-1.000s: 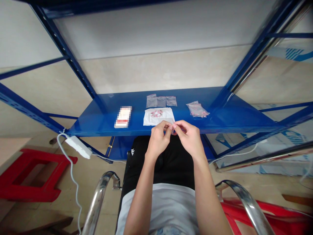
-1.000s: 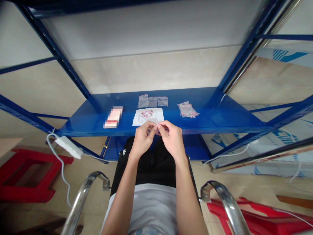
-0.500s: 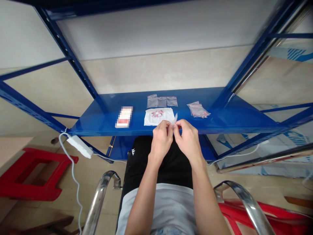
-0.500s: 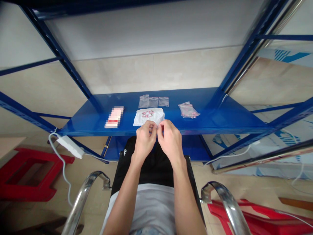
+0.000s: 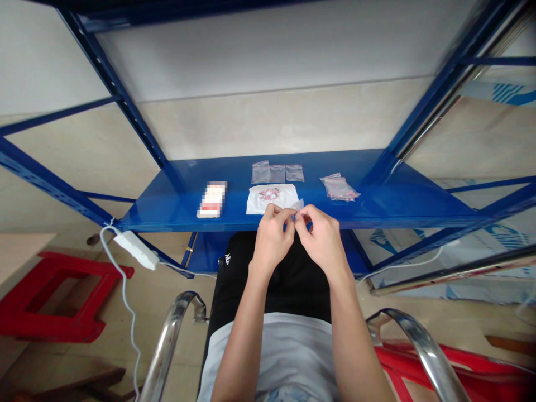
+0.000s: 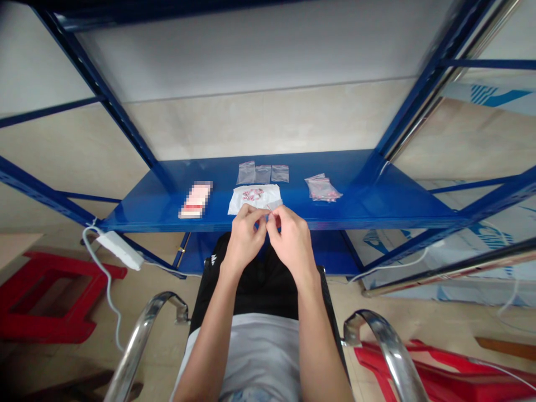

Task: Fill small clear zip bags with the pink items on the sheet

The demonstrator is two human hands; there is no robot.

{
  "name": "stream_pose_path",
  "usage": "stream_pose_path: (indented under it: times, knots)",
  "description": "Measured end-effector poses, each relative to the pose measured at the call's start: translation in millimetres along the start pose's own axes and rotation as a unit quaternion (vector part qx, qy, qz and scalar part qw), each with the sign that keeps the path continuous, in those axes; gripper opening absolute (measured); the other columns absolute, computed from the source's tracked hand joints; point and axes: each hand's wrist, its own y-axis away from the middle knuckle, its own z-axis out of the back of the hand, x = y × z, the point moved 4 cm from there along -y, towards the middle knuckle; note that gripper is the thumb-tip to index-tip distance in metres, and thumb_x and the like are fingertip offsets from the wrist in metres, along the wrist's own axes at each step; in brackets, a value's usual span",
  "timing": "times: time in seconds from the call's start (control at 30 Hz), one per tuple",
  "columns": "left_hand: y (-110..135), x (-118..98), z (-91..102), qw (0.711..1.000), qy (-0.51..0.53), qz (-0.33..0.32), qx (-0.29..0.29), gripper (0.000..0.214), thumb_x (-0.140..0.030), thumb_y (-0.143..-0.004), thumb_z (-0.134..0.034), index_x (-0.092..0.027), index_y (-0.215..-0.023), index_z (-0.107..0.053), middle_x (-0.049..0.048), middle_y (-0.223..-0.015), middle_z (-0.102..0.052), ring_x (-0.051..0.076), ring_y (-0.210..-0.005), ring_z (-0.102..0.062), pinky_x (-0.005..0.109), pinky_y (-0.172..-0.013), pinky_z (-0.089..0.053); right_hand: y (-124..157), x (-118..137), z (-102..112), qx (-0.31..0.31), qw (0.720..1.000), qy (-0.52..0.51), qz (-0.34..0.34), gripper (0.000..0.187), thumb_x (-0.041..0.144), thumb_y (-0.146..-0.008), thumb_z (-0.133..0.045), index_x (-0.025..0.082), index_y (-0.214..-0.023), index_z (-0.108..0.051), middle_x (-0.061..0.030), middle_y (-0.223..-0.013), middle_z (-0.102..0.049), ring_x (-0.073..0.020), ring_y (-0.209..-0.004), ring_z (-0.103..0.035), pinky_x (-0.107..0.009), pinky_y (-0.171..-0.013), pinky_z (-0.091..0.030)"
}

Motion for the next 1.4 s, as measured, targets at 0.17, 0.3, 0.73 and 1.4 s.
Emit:
stream_pose_path:
  times: [0.17,0.3,0.73,1.4]
  knots:
    - [-1.5,18.6,-6.8,0.971,0.204,0.117,-0.032,0.019,-0.022,-0.098,-0.067,-0.017,-0.11,-0.082,0.0102,-0.116,-0.077,0.02,-0.093,-0.079,0.026,-0.067,-0.067,0.0,-17.0,-2.9,0.067,0.981,-0.165,-0.077,0.025,0.047,-0.101,-0.064,0.023,-0.092,-0.068,-0.0045,-0.088,-0.073,-0.0209,-0.077,-0.068,-0.029,-0.062,-0.049]
    - [-1.7,27.4,-8.5,0.921,0.335,0.196,-0.024,0.023,-0.022,-0.091,-0.073,-0.015,-0.112,-0.081,0.0084,-0.111,-0.082,0.022,-0.088,-0.082,0.033,-0.075,-0.072,2.4,-57.0,1.6,-0.047,0.937,-0.265,-0.224,0.036,0.056,-0.089,-0.079,0.025,-0.107,-0.073,-0.0084,-0.109,-0.078,-0.0258,-0.098,-0.073,-0.028,-0.062,-0.053]
    - [-1.5,35.9,-11.5,0.887,0.404,0.222,0.017,0.027,-0.021,-0.079,-0.082,-0.013,-0.105,-0.083,0.0069,-0.11,-0.081,0.018,-0.085,-0.079,0.032,-0.075,-0.073,13.2,-78.1,-19.2,0.083,0.796,-0.502,-0.327,0.038,0.036,-0.06,-0.107,0.021,-0.082,-0.079,-0.0003,-0.075,-0.071,-0.0107,-0.067,-0.064,-0.02,-0.059,-0.053]
    - [-55.6,76.4,1.6,0.976,0.154,0.155,-0.015,0.025,-0.029,-0.095,-0.078,-0.02,-0.117,-0.083,0.0082,-0.11,-0.083,0.018,-0.087,-0.078,0.026,-0.081,-0.061,-107.8,-104.0,13.0,0.119,0.947,-0.229,-0.192,0.047,0.052,-0.063,-0.102,0.019,-0.081,-0.073,-0.0075,-0.073,-0.075,-0.0229,-0.064,-0.072,-0.038,-0.064,-0.062]
